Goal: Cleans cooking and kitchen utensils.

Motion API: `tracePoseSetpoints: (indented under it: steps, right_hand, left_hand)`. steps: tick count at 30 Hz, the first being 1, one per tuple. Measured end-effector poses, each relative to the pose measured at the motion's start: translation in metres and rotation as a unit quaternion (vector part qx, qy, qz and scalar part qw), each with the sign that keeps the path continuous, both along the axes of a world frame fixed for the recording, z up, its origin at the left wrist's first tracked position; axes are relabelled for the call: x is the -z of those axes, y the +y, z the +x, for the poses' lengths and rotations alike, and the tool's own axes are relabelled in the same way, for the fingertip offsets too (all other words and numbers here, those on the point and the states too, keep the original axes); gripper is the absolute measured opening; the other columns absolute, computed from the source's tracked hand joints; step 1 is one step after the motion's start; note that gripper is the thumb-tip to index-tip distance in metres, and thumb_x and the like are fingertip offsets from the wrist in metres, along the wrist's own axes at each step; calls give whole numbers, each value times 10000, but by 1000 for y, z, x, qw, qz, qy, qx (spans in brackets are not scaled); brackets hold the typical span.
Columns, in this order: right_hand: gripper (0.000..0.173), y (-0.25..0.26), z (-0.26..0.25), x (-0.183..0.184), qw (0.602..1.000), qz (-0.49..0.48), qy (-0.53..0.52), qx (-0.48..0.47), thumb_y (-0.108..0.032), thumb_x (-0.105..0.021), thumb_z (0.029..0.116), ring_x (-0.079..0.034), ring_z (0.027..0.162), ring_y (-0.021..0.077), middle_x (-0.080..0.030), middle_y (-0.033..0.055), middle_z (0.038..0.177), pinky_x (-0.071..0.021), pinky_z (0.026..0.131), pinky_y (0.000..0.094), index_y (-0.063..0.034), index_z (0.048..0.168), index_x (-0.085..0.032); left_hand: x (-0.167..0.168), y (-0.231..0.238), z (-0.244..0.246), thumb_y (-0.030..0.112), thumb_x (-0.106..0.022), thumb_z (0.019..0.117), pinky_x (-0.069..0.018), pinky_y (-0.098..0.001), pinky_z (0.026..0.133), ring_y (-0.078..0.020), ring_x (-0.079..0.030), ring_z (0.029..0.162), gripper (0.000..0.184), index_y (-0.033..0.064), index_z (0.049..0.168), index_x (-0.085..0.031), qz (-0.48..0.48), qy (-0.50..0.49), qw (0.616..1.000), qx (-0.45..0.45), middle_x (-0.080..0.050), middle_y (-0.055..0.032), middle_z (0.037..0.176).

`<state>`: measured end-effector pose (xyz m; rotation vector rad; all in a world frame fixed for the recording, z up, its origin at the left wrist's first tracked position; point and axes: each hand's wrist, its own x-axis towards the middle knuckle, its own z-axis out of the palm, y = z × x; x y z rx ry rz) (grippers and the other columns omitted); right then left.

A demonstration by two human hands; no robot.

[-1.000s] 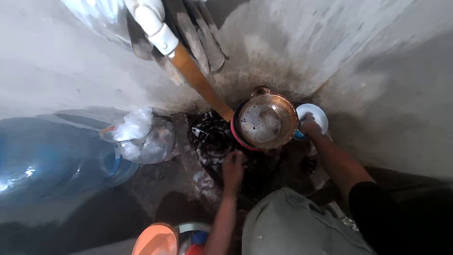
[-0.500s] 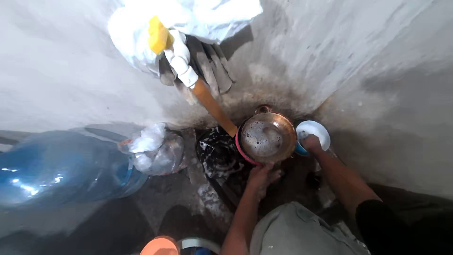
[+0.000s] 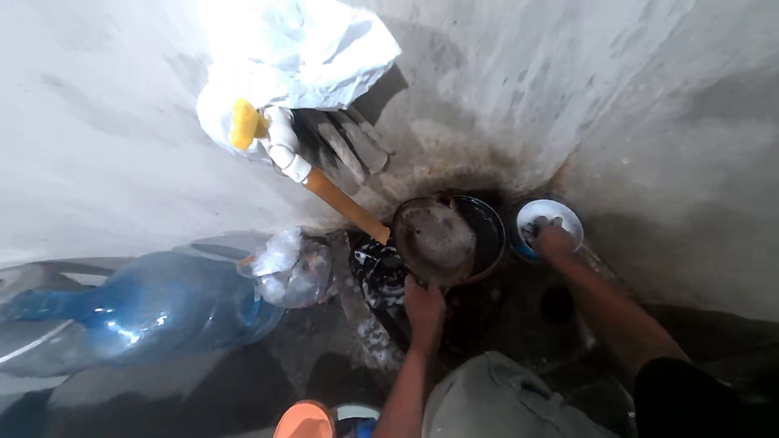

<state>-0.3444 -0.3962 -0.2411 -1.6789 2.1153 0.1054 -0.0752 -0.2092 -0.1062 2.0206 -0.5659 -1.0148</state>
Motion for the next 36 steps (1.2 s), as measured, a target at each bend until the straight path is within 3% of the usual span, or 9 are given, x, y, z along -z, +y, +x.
tracePoseSetpoints:
  steps: [2,5,7,12,17,21,27,31,36]
  right_hand:
    - [525,2,-3,2,1000,0,10,-26,-396,-676,972,-574,1209,551,-441,294,1520,-497,903,721,-162,1430,-571]
    - [589,-8,-13,18,998,11,-32,-60,-267,-786,889,-394,1379,574,-354,309,1563,-454,961,749,-131,1423,-579]
    - [587,-13,-16,23,992,71,-74,-77,-231,-775,909,-395,1391,556,-339,341,1558,-420,1042,713,-105,1442,-564]
    - [367,-29,-32,28,981,109,-118,-108,-264,-713,958,-585,1250,472,-650,279,1283,-433,1052,675,-16,1228,-696]
    - [464,-15,-36,2,979,-4,-202,41,-263,-691,977,-563,1265,496,-604,345,1300,-429,1071,657,92,1267,-617]
    - [515,-15,-49,0,986,-35,-165,9,-318,-563,1044,-516,1360,440,-551,306,1421,-403,1142,589,55,1399,-546]
    - [503,0,-48,-50,953,-94,-271,94,-153,-734,911,-600,1236,433,-611,304,1314,-481,1052,597,67,1335,-576]
    - [486,17,-13,-110,878,-179,-439,63,-172,-669,975,-640,1168,338,-627,229,1313,-532,993,542,1,1409,-536]
    - [504,78,69,-191,823,-208,-509,-145,-170,-739,925,-668,1128,261,-666,192,1233,-560,991,468,-4,1365,-555]
  left_hand:
    - [-12,3,6,155,-632,1011,-652,-434,821,-219,-744,927,384,22,1353,-521,25,-84,996,30,-692,-157,1095]
    - [-31,4,11,203,-624,1009,-600,-457,775,-236,-725,843,319,48,1278,-549,76,-196,975,64,-711,-127,949]
    - [-36,6,12,211,-591,1026,-596,-460,742,-239,-717,794,273,62,1253,-557,82,-242,963,81,-703,-114,891]
    - [-52,14,8,181,-580,1029,-592,-471,802,-266,-726,855,259,46,1250,-586,34,-330,935,127,-718,-131,939]
    - [-63,35,6,169,-572,1028,-599,-480,800,-279,-730,860,284,39,1281,-580,7,-348,928,133,-724,-139,957]
    - [-59,52,7,171,-583,1036,-607,-480,811,-272,-734,863,343,17,1336,-519,-14,-268,960,81,-717,-152,969]
    - [-56,74,8,109,-574,1040,-655,-407,700,-205,-735,800,322,7,1335,-492,-93,-116,989,-17,-673,-146,1042]
    - [-52,83,13,134,-535,1070,-666,-415,645,-226,-737,740,351,15,1377,-413,-135,-43,987,-72,-670,-159,1021]
    - [-59,91,5,237,-529,1078,-589,-499,867,-317,-716,957,476,1,1462,-379,-29,-163,983,-72,-681,-223,1120]
